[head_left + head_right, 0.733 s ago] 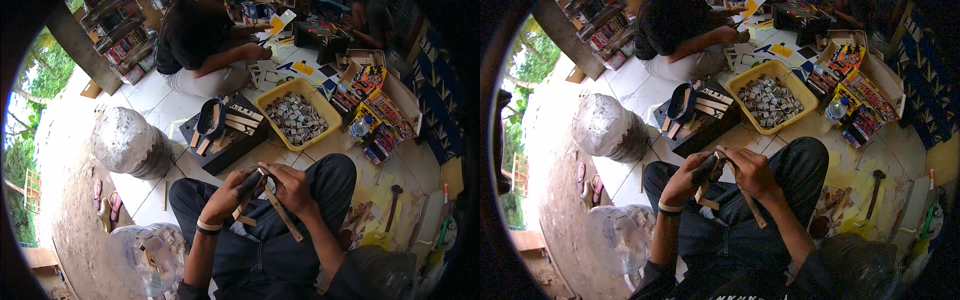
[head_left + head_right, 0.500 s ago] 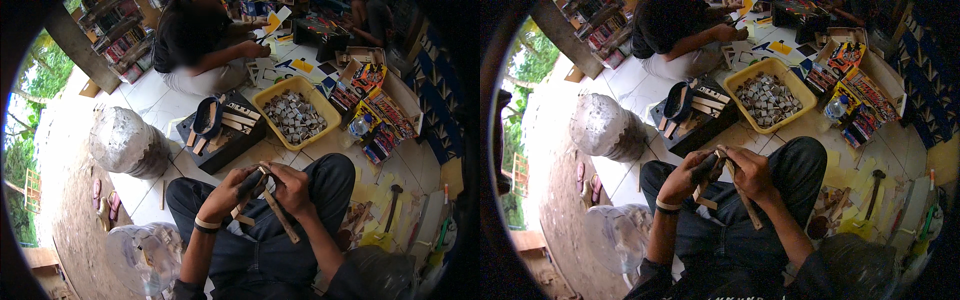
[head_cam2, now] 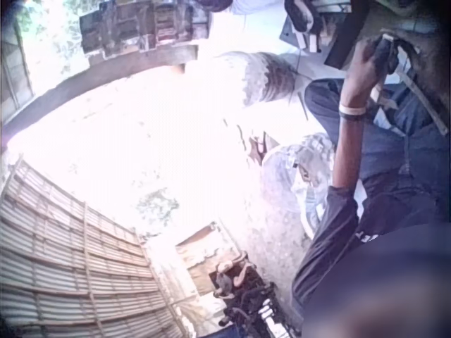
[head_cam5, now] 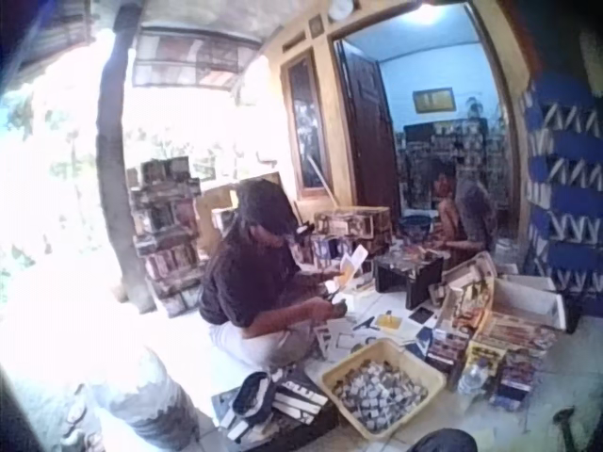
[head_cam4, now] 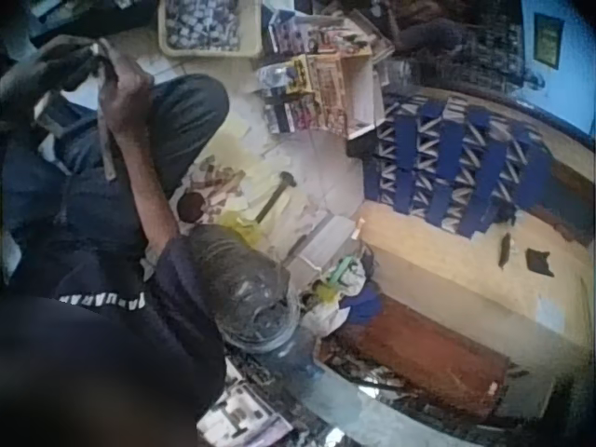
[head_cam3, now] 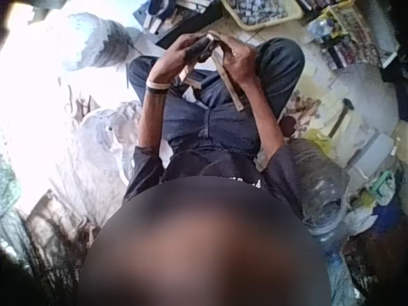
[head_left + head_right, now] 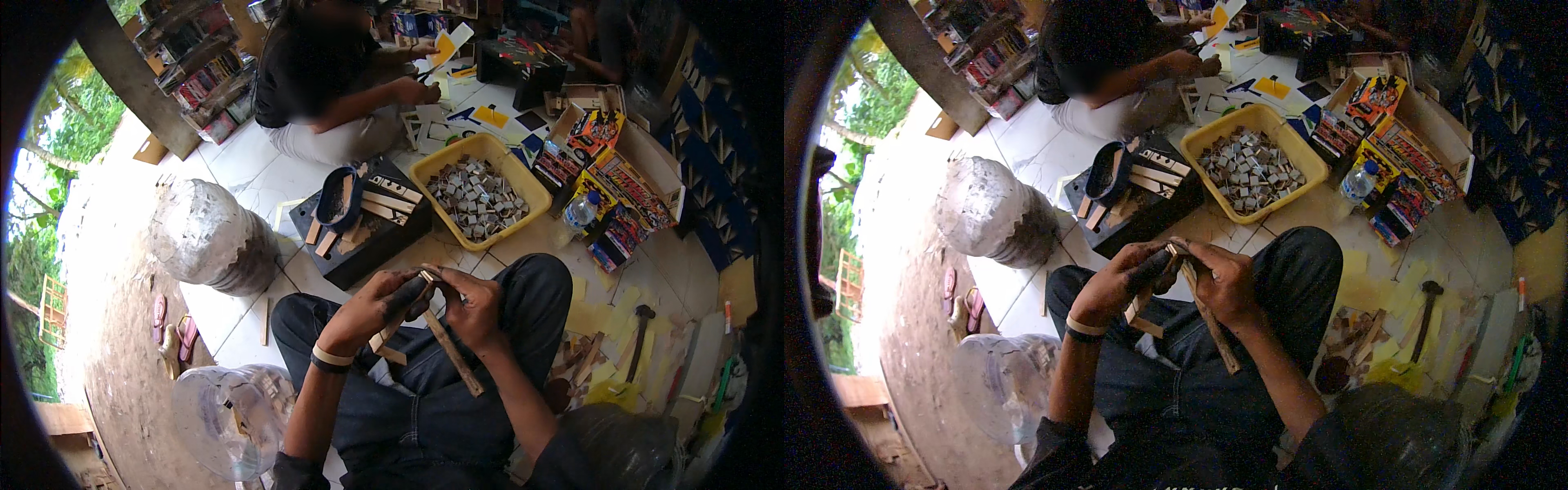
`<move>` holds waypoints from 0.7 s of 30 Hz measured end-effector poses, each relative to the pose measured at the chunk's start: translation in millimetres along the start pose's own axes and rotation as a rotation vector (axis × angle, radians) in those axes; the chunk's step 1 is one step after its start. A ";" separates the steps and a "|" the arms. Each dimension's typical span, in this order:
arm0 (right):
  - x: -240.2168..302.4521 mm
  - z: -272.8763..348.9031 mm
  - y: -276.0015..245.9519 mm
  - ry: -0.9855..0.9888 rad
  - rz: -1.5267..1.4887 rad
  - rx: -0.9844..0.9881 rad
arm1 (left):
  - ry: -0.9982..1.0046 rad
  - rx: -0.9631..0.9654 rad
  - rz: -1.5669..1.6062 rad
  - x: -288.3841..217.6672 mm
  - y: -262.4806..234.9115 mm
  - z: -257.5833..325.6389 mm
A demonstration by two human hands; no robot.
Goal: The person sits on the floor and assembles small wooden pieces into a frame-like structure. They pick pieces from a container, align them, and use a hammer to tap them into place on a black work block, then inspect the assembled unit.
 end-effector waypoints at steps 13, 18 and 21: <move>28.7 -10.6 3.0 -0.187 0.202 -0.170 | 0.070 -0.024 0.250 -10.1 3.6 -3.9; 37.6 -15.0 -17.5 -0.225 0.309 -0.049 | 0.225 0.002 0.270 -29.7 26.5 7.0; 45.1 -19.2 -19.4 -0.173 0.342 -0.042 | 0.338 0.040 0.572 -32.3 42.1 5.7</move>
Point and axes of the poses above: each hand's wrist, its own z-axis away from the middle knuckle, its own y-axis out of the palm, x = y × z, the point moved 3 cm from there along -z, towards the middle knuckle, and after that the axes turned 5 degrees about -z, right-handed, at the moved point
